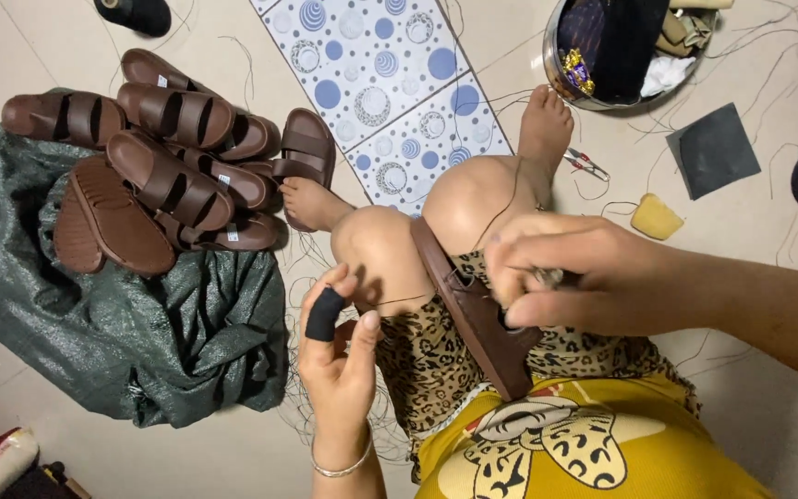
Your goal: The person is hand-stitching the straps of brown sandals to the soles using a needle and thread while sitting on the floor.
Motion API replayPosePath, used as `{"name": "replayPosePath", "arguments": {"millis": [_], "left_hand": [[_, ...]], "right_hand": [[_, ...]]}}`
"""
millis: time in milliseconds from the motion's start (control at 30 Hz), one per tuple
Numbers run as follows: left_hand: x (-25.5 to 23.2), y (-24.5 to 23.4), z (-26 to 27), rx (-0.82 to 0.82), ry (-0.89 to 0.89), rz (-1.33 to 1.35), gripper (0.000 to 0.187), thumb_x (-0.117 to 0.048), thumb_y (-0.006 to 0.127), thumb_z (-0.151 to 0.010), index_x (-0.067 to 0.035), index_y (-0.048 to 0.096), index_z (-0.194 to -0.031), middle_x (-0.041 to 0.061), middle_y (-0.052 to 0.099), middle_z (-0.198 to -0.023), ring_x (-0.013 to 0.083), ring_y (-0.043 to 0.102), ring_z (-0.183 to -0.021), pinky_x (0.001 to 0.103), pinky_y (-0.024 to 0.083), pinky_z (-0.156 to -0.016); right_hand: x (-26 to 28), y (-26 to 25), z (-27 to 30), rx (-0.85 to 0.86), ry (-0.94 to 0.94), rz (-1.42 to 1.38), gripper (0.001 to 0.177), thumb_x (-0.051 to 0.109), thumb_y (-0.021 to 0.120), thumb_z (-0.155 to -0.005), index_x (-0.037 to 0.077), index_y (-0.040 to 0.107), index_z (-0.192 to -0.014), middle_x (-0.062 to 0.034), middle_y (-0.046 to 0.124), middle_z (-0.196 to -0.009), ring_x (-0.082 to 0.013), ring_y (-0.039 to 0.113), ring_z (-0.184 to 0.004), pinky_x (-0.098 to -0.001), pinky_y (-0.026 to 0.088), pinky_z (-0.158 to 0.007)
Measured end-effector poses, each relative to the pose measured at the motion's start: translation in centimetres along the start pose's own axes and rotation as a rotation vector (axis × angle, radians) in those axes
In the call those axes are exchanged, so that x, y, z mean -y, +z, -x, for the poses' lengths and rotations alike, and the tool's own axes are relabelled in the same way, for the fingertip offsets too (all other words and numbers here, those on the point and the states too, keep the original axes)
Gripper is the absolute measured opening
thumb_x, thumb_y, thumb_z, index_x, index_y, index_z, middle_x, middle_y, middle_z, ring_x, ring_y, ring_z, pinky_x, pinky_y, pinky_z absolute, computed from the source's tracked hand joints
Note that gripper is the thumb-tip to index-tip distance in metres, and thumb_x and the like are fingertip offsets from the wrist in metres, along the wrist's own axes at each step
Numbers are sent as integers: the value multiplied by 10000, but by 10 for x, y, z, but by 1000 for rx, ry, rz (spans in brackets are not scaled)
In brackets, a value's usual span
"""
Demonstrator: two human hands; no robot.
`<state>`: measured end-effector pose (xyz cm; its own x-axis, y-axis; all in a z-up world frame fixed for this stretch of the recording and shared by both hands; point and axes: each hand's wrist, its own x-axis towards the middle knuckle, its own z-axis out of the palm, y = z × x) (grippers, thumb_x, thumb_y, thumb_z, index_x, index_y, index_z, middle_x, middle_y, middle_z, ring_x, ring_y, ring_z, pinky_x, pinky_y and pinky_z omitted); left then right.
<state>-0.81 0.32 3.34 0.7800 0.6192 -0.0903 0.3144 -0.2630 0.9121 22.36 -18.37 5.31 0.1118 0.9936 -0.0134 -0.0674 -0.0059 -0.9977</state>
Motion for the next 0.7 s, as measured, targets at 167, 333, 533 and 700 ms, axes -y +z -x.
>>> {"name": "replayPosePath", "arguments": {"millis": [167,333,533,700], "left_hand": [[-13,16,-3,120,122,78,294,-170,586,-1032,-6,572,-1277,192,576,-1333,336,657,-1250,391,631,-1053],[-18,9,-4,162,110,5,239,-192,584,-1025,-23,644,-1183,181,691,-1209,310,714,-1154,380,603,-1001],[8,10,8,273,-63,-114,293,-256,648,-982,-90,687,-1220,-2,753,-886,117,711,-774,257,584,-726],[16,8,8,277,-91,0,281,-230,666,-983,-65,655,-1210,-64,510,-708,73,515,-630,217,492,-618]], "right_hand": [[-14,22,-9,-103,74,161,177,153,684,-938,62,741,-797,-32,683,-880,-132,655,-804,-278,495,-797],[-13,12,-10,196,19,-9,225,168,609,-980,68,699,-800,-52,664,-899,-164,644,-830,-323,522,-830],[-12,25,2,358,358,1280,253,95,668,-886,126,659,-1136,53,586,-746,-124,606,-565,-339,543,-442],[-49,19,-13,56,-130,1378,221,-86,610,-771,57,643,-937,-59,646,-691,-227,622,-570,-352,523,-440]]}}
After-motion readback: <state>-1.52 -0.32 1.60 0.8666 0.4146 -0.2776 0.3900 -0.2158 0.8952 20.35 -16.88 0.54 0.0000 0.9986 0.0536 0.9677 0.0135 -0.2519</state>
